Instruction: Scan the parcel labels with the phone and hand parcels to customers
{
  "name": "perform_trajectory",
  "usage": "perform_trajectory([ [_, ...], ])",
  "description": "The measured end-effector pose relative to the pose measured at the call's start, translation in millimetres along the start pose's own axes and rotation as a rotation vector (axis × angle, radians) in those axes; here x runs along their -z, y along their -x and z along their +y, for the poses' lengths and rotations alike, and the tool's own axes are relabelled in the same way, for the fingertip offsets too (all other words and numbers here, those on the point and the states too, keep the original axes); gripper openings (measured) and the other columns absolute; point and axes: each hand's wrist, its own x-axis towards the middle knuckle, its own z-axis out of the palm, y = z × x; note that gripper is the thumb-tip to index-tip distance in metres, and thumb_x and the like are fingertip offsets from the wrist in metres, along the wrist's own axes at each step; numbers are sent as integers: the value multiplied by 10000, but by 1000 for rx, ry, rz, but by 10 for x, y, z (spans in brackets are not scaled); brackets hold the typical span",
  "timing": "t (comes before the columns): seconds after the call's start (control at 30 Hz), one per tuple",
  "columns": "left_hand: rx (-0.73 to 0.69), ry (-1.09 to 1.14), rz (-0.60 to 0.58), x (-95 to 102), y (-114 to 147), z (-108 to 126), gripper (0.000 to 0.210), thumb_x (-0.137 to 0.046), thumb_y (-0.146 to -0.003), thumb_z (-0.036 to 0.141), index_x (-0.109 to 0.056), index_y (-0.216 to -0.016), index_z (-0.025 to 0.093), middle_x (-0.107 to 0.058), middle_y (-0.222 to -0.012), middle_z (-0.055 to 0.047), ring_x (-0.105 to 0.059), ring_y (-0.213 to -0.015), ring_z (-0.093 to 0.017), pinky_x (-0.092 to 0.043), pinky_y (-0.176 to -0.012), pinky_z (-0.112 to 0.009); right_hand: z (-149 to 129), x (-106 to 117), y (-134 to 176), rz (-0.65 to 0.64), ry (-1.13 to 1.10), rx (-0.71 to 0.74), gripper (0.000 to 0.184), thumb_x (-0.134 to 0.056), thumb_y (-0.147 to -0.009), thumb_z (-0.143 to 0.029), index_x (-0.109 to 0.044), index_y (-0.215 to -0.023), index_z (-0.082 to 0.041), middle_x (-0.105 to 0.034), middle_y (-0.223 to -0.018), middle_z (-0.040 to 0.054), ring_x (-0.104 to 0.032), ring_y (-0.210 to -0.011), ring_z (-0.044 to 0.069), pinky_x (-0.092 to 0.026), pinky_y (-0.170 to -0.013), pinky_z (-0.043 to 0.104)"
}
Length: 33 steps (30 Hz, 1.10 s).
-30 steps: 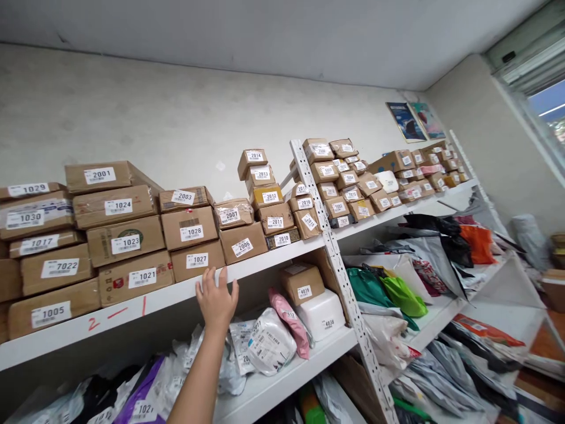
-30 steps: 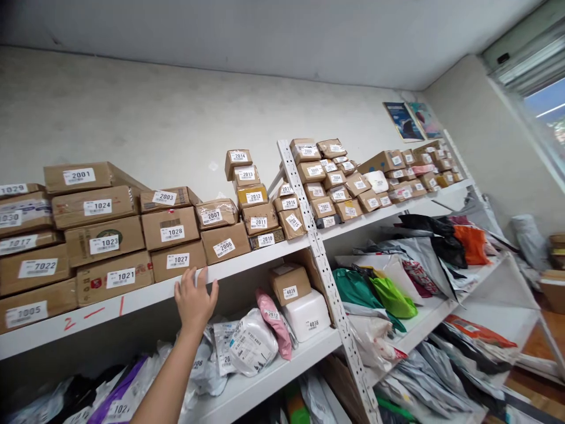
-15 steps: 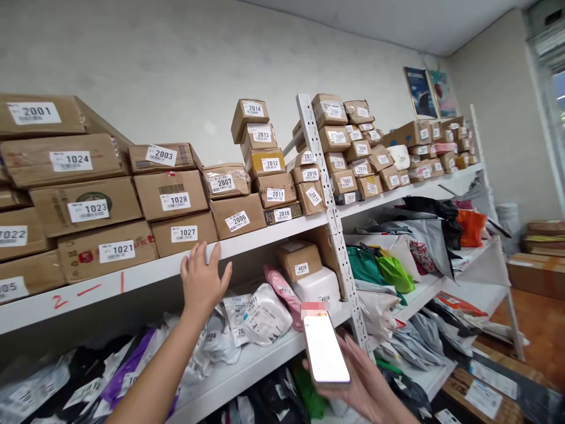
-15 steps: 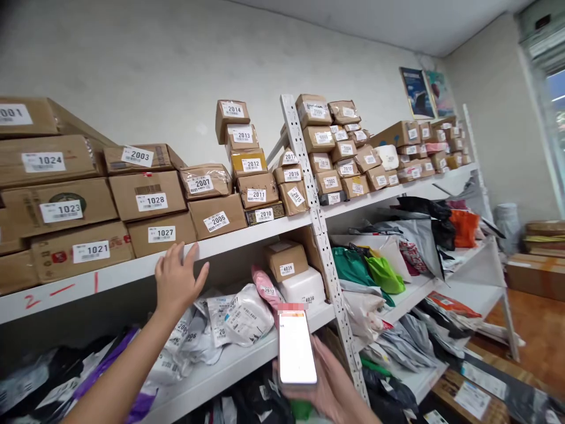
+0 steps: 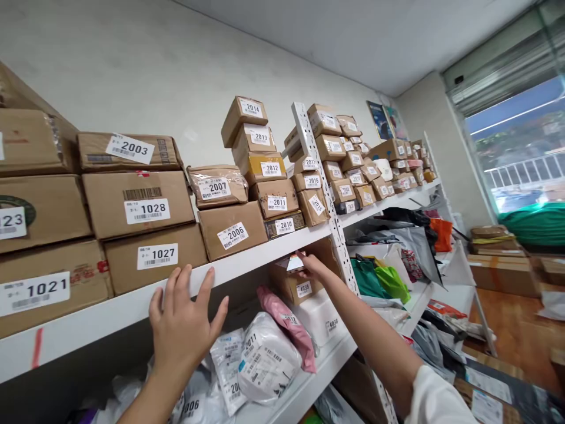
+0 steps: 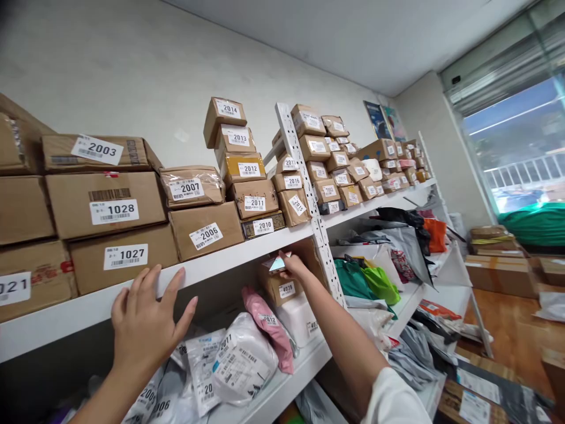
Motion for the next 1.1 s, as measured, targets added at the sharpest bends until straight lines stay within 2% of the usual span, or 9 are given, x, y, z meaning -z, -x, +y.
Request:
perform_trajectory([
  [0.17, 36, 82, 59, 24, -36, 54, 525, -470, -848, 458, -515, -1306, 206, -392, -1433, -192, -307, -1369, -375, -209, -1121, -592, -26, 375, 134, -41, 274, 3, 351, -601, -875, -459, -558, -991, -130, -562, -537, -41, -562, -441, 128, -473, -449, 241],
  [0.3, -30, 121, 131, 100, -171, 271, 541, -507, -823, 450, -483, -1330, 261, -379, -1455, -148, -314, -1362, -376, -190, -1125, -620, -501, 629, 604, -216, 480, 115, 413, -857, -603, -410, -627, -802, -130, -619, -543, 19, -611, -509, 174, -499, -536, 282],
  [0.37, -127, 122, 166, 110, -366, 463, 587, -575, -780, 441, -469, -1339, 299, -396, -1445, -118, -337, -1349, -365, -222, -1125, -597, -959, 594, 811, -277, 608, 431, 435, -728, -712, -550, -644, -834, -141, -651, -631, 50, -638, -599, 197, -507, -607, 314],
  [0.43, -198, 123, 193, 71, -674, 713, 599, -607, -763, 421, -472, -1335, 307, -440, -1404, -100, -371, -1326, -340, -259, -1125, -551, -1486, 409, 883, -13, 649, 889, 530, -603, -792, -605, -584, -1083, -163, -670, -799, 79, -644, -723, 232, -512, -697, 385],
  [0.5, -207, 122, 176, -30, -1063, 998, 559, -584, -789, 396, -484, -1323, 263, -447, -1387, -112, -370, -1324, -319, -261, -1129, -515, -1980, 115, 775, 231, 626, 1157, 789, -611, -773, -615, -347, -1353, -149, -633, -1064, 154, -611, -957, 301, -476, -842, 460],
  [0.6, 3, 83, 143, -272, -1631, 1398, 713, -597, -779, 429, -394, -1367, 81, -350, -1431, -228, -289, -1355, -373, -197, -1128, -564, -2492, -355, 379, 357, 703, 1064, 1119, -635, -703, -675, -72, -1440, -48, -460, -1288, 298, -473, -1172, 424, -396, -942, 545],
  [0.73, 227, 4, 82, -585, -2046, 1684, 935, -670, -704, 435, -253, -1400, -31, -271, -1448, -303, -247, -1353, -426, -159, -1122, -584, -2733, -710, -65, 438, 673, 901, 1231, -690, -625, -656, -2, -1428, -27, -406, -1280, 341, -420, -1198, 467, -368, -939, 574],
  [0.9, 177, -58, 10, -693, -2127, 1697, 950, -651, -710, 472, -231, -1409, -15, -263, -1449, -276, -280, -1319, -424, -109, -1120, -599, -2771, -667, -163, 437, 534, 954, 1187, -765, -545, -572, -110, -1419, -107, -424, -1274, 295, -409, -1191, 467, -381, -906, 601],
  [1.1, -28, -179, -81, -535, -2305, 1565, 853, -711, -624, 480, -391, -1317, 100, -392, -1341, -193, -367, -1249, -394, -202, -1093, -564, -2870, -407, -174, 416, 499, 985, 1130, -734, -582, -598, -152, -1413, -100, -443, -1245, 272, -407, -1193, 464, -420, -880, 577],
])
